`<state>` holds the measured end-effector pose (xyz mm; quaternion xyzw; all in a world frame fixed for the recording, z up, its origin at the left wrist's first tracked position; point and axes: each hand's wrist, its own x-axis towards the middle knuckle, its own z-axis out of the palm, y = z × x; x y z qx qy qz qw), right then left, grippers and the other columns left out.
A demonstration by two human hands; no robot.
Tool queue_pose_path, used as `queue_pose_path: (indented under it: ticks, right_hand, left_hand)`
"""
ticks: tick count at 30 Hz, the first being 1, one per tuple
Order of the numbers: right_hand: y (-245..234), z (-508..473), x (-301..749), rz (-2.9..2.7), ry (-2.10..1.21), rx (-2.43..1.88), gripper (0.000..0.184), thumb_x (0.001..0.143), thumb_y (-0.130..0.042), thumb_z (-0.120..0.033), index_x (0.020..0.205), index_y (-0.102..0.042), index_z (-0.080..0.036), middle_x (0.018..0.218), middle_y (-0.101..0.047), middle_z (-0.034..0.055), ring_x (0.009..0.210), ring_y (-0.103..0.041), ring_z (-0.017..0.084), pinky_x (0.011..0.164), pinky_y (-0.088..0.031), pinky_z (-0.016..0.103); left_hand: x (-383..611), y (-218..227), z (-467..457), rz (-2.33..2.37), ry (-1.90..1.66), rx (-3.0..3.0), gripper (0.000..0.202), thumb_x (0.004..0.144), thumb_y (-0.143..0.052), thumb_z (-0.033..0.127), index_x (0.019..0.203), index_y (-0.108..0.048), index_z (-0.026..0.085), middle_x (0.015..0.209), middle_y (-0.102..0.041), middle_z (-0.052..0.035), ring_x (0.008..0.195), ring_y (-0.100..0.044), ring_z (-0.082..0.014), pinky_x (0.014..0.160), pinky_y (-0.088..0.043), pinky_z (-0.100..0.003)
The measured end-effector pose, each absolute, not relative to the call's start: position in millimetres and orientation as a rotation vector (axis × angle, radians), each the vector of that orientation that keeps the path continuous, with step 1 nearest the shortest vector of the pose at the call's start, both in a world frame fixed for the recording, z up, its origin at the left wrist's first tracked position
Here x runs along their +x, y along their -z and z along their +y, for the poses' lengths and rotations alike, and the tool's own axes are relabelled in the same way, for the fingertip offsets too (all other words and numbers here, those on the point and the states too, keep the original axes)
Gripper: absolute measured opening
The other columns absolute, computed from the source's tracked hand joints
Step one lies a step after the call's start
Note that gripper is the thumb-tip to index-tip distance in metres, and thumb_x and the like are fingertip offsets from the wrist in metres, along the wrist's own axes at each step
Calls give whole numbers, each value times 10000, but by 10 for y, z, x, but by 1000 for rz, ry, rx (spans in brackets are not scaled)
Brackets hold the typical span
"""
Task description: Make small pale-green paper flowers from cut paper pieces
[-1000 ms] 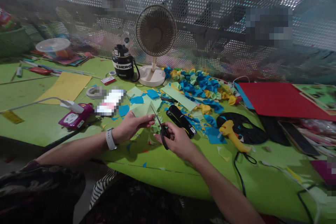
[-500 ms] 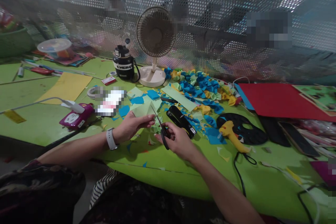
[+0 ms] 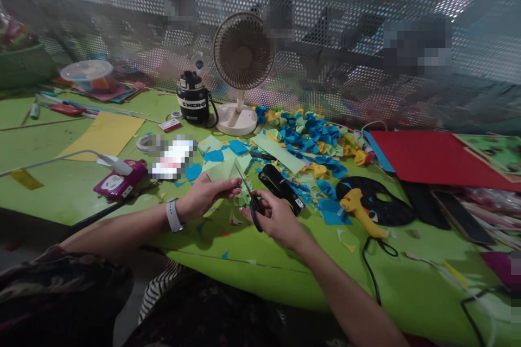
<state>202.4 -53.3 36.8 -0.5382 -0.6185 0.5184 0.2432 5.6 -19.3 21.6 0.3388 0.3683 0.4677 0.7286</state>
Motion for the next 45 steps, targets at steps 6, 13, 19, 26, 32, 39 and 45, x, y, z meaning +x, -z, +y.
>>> queue_pose_path:
  ticks: [6,13,19,26,32,39,45]
  right_hand:
    - [-350,-528,2024,-1698,-1398,-1464,605,678,-781,-556,1087,-594,-152,709,-562,-16,628,-494,136,598,-430,274]
    - [-306,-513,2048,-1732,-1350,-1461,584,700,-767,-560,1071,-608,-139,638,-488,-46,580,-442,118,560,-380,261]
    - [-262,-505,2058,-1715,-1358,-1449,576,708,-761,-570,1063,-618,-139,627,-486,-44,569,-407,108,534,-350,252]
    - [-216,-498,2081,-1732,-1332,-1447,536,732,-751,-569,1049,-643,-149,611,-487,-43,557,-409,107,527,-368,255]
    - [-213,-489,2073,-1682,-1372,-1450,559,707,-772,-567,1052,-639,-147,608,-490,-51,553,-428,107,522,-371,253]
    - [-254,-487,2050,-1656,-1383,-1459,572,680,-784,-573,1013,-631,-134,584,-476,-65,551,-409,101,524,-343,250]
    - [-276,-502,2035,-1655,-1398,-1461,571,676,-783,-590,1002,-625,-148,574,-468,-66,539,-422,108,525,-338,261]
  left_hand:
    - [52,-203,-183,798,-1025,750,351,613,-910,321,799,-754,66,750,-744,-96,653,-689,-129,722,-594,-278]
    - [48,-188,-153,807,-1009,701,361,586,-925,315,793,-760,71,725,-742,-94,637,-686,-116,660,-584,-222]
    - [42,-206,-153,826,-1007,680,348,593,-922,294,783,-760,51,718,-736,-105,630,-679,-113,652,-578,-216]
    - [44,-234,-148,847,-1005,674,361,588,-922,287,782,-758,30,719,-735,-121,616,-672,-111,671,-579,-228]
    - [35,-236,-150,844,-1009,719,415,555,-935,329,787,-748,40,730,-734,-112,642,-693,-137,639,-579,-229]
    - [4,-203,-122,852,-1108,801,433,657,-861,469,860,-709,118,852,-746,-80,679,-723,-172,536,-548,-225]
    - [15,-178,-121,854,-1143,879,420,654,-862,474,821,-679,135,753,-716,-25,648,-710,-143,585,-573,-237]
